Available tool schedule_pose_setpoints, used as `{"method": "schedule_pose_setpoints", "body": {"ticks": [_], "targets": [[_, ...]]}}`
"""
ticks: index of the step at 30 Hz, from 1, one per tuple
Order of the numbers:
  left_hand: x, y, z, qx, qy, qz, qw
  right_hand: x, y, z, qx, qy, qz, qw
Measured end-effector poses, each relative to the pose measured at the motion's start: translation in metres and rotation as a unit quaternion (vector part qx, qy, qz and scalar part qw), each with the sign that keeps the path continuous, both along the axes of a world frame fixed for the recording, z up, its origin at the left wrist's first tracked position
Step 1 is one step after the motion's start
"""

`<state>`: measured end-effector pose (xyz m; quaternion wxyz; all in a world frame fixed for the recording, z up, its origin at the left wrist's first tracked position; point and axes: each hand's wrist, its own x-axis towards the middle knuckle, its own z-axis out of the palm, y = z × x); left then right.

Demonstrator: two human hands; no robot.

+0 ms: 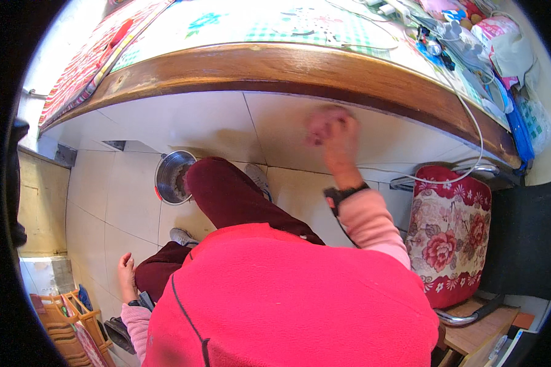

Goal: The person scrubs the wooden edge of a bed frame with a steel wool pad, then wipes it with a cloth. They repeatedly dip the cloth into a metal bucket of water, wring it, and wipe the bed frame and nearby floor tiles.

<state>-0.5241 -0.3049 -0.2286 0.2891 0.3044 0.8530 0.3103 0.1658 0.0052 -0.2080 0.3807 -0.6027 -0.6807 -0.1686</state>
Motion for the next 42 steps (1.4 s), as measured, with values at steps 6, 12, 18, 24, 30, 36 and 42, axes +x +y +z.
{"method": "schedule_pose_setpoints", "body": {"ticks": [6,12,18,24,30,36,42], "targets": [[0.013,0.011,-0.004,0.012,-0.021,0.013,1.0,0.147,-0.04,-0.062,0.014,0.185,-0.236,0.954],[0.049,0.044,0.006,-0.051,0.019,-0.121,0.991,0.193,-0.031,-0.086,-0.013,0.206,-0.136,0.969],[0.037,0.077,0.006,-0.07,0.069,-0.161,0.982,0.222,-0.031,-0.09,-0.095,0.227,-0.203,0.948],[-0.011,0.129,-0.001,-0.104,0.135,-0.185,0.968,0.202,-0.013,-0.071,-0.054,0.19,-0.26,0.945],[-0.043,0.136,-0.013,-0.129,0.123,-0.249,0.952,0.202,-0.021,-0.097,-0.118,0.533,-0.144,0.825],[-0.031,0.129,0.005,-0.068,0.06,-0.23,0.969,0.221,0.004,-0.13,-0.029,0.258,-0.38,0.888],[-0.043,0.225,0.126,0.16,0.335,-0.314,0.874,0.237,-0.008,-0.117,-0.141,0.251,-0.325,0.901]]}}
